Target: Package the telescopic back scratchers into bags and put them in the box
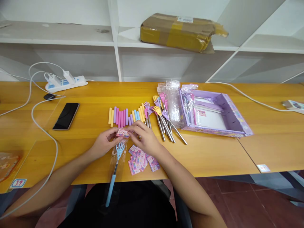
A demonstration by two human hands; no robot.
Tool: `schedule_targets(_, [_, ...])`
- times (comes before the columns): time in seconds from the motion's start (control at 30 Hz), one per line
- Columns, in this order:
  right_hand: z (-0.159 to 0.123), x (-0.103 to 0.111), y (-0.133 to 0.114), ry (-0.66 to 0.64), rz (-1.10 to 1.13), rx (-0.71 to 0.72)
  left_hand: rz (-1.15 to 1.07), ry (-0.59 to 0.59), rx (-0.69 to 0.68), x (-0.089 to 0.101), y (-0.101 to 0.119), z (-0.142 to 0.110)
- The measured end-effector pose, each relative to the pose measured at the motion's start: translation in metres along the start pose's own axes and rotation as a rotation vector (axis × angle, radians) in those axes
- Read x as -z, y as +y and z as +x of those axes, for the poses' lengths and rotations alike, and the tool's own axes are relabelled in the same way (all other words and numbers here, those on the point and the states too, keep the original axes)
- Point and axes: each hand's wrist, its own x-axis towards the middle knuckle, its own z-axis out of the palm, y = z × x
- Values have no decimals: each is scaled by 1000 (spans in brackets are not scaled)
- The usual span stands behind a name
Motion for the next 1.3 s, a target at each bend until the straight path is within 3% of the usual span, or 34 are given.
schedule_targets(0.47, [0,3,-6,-239,52,8,58,19,-54,3,4,1])
schedule_targets(0.67, [1,5,-7,-144,74,17,21,4,-47,2,1,2])
schedule_targets(0.9, [2,7,-10,-55,112,26,22,-55,66,3,-1,3])
schedule_targets(1.17, [1,6,-7,-191,76,32,0,-102,48,0,3,-1])
schedule_targets(1.3, [-1,10,-7,-216,65,-10,30,-60,43,3,4,-1])
